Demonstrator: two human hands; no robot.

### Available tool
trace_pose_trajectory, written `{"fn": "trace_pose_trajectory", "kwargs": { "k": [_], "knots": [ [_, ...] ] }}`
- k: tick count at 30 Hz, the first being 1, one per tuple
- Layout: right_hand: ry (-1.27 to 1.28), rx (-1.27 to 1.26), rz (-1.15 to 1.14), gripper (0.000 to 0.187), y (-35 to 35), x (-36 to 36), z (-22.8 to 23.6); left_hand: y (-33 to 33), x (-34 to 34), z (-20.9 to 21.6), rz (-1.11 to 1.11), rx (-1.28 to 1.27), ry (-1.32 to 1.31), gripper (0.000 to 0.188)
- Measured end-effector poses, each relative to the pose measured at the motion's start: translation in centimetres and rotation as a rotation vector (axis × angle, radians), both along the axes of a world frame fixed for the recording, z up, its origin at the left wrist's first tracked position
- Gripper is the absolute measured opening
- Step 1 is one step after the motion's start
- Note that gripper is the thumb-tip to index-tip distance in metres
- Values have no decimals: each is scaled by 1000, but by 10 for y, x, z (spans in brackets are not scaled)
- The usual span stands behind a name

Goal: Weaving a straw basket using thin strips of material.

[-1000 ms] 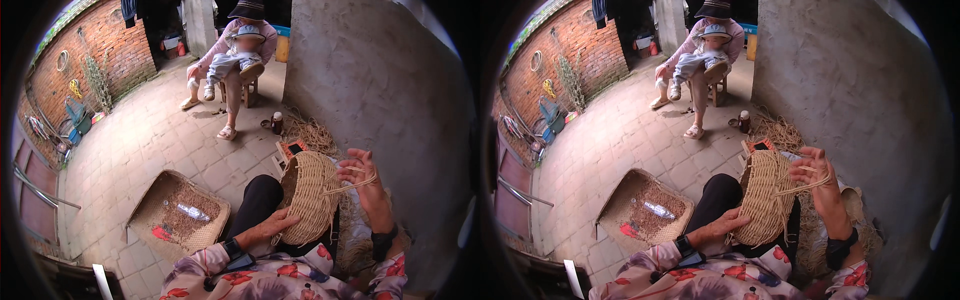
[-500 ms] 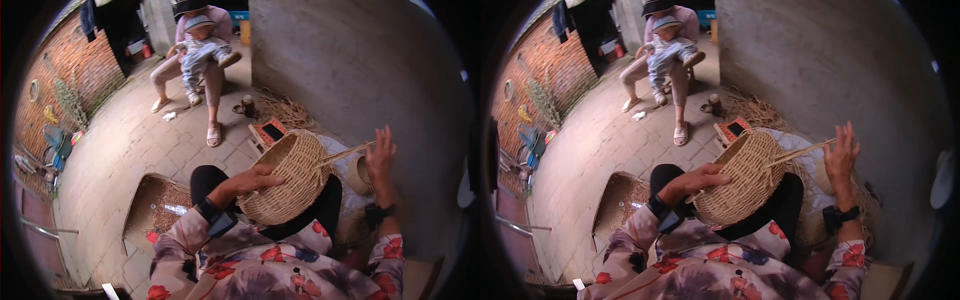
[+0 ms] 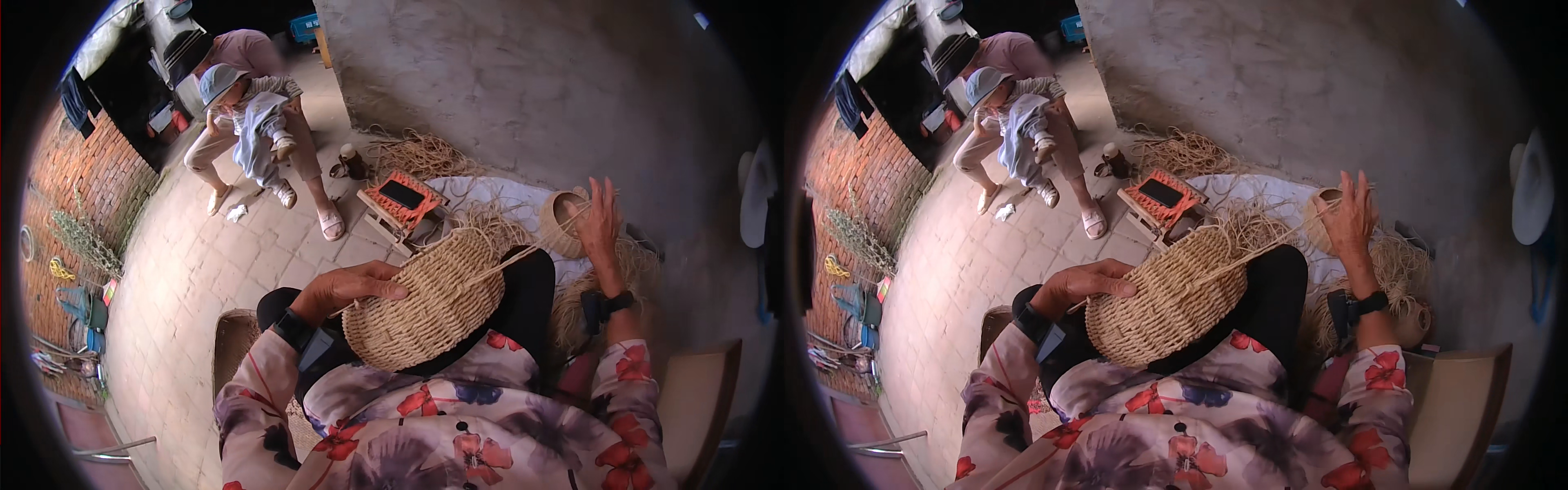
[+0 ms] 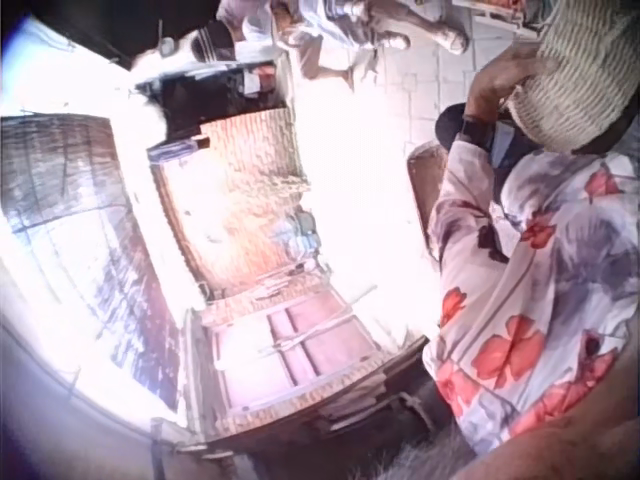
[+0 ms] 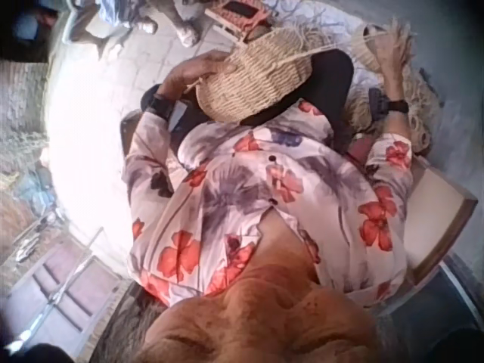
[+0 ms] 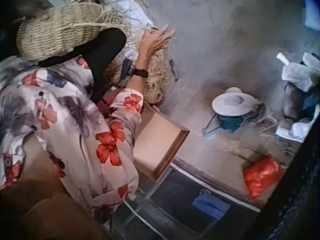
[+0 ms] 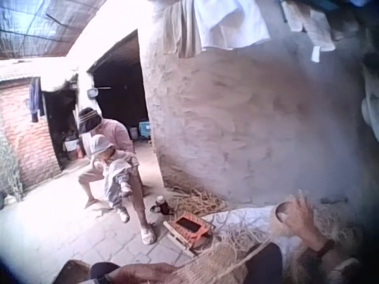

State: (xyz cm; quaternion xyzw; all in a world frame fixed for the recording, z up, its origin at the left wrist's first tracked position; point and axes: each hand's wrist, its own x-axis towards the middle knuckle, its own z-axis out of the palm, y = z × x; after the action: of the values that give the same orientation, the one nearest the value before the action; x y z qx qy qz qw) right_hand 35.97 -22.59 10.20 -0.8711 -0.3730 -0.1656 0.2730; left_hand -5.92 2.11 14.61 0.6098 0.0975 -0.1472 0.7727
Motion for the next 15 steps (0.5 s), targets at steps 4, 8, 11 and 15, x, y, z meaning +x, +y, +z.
{"fn": "trace_pose_trajectory", "kwargs": {
  "k": [4,8,11,15],
  "knots": [
    [152,-729,181,63,-42,9,-12,-4,-11,-3,180,150,113,60],
    [131,-604,386,35,-36,-44,-7,-3,-2,-7,109,122,135,58],
    [204,-200,514,23,-10,-106,13,-2,5,-1,51,150,156,57],
    [312,38,840,11,2,-186,44,-4,12,17,-7,86,198,57]
  ]
}}
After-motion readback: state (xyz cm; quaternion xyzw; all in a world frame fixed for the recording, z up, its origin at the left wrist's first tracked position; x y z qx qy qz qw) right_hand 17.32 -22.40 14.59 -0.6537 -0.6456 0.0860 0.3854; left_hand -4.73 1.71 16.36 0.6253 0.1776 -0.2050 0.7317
